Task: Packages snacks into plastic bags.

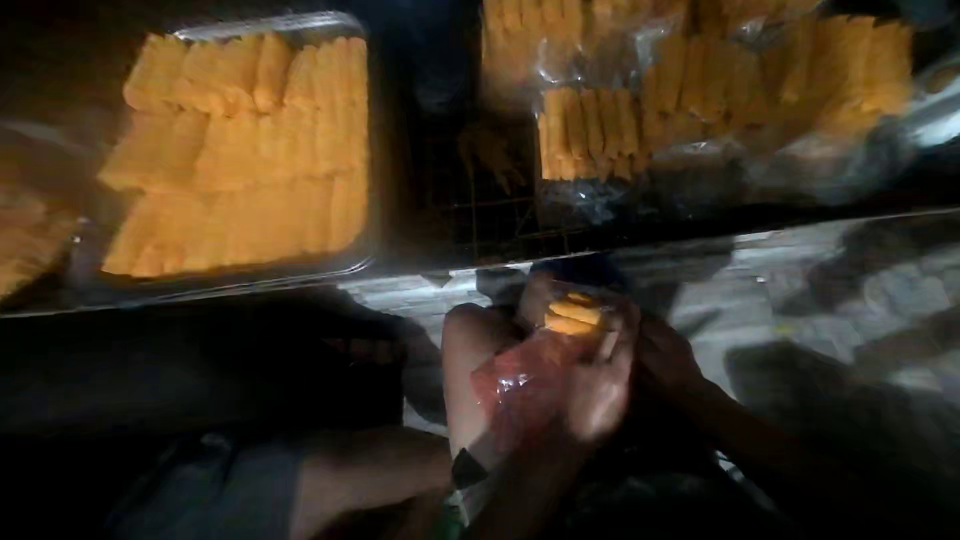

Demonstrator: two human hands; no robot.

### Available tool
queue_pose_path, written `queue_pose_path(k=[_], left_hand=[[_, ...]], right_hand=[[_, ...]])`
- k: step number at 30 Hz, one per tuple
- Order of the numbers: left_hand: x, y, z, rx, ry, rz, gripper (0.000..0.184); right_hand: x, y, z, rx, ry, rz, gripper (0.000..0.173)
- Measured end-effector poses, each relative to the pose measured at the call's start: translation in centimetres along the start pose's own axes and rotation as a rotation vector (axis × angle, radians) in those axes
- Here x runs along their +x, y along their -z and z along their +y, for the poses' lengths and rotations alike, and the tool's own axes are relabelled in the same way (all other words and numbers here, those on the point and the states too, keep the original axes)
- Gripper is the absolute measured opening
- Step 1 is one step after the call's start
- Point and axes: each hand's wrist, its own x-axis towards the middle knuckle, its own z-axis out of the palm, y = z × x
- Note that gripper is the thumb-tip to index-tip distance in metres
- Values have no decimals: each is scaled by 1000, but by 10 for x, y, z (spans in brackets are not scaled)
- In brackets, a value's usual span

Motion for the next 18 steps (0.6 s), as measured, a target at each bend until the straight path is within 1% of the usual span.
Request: queue_pose_path(k=[1,2,5,6,7,8,9,10,12,14,15,16,17,18], left_hand=[[-1,-5,-2,-7,4,-8,51],[-4,-15,-7,-23,4,30,48],[-18,-42,-30,-94,-52,164,42],[-20,-44,-33,-100,-69,176,41],[-21,-43,-33,-103,-79,168,42],[-19,-41,-32,-91,-94,172,41],[-16,-37,-29,-81,-115,184,39],[-12,-34,-25,-59,-130,202,38],[-8,-33,-19,4,-159,212,39],[-10,-38,-18,-10,-161,216,39],[-12,-38,-18,-37,-150,185,39],[-16,-35,-18,-78,-123,105,43],[-19,-27,-19,-123,-88,-15,49],[-22,-23,-23,-189,-101,-29,48]], right_hand=[[0,-3,-2,-11,-78,-79,28],[-1,-4,-3,34,-174,-202,32],[-13,-17,6,66,-125,-216,30],[-15,-18,5,106,-178,-232,34],[-16,-19,3,99,-193,-234,35],[-14,-18,0,93,-249,-286,40],[-9,-18,-3,33,-258,-289,40],[-2,-17,-7,14,-330,-324,42],[13,-13,-12,-2,-426,-315,39],[14,-13,-10,-33,-411,-264,36],[10,-15,-8,-56,-379,-242,35],[6,-15,-6,-56,-394,-290,36],[4,-14,-5,-35,-400,-341,38],[3,-10,-5,1,-411,-390,39]])
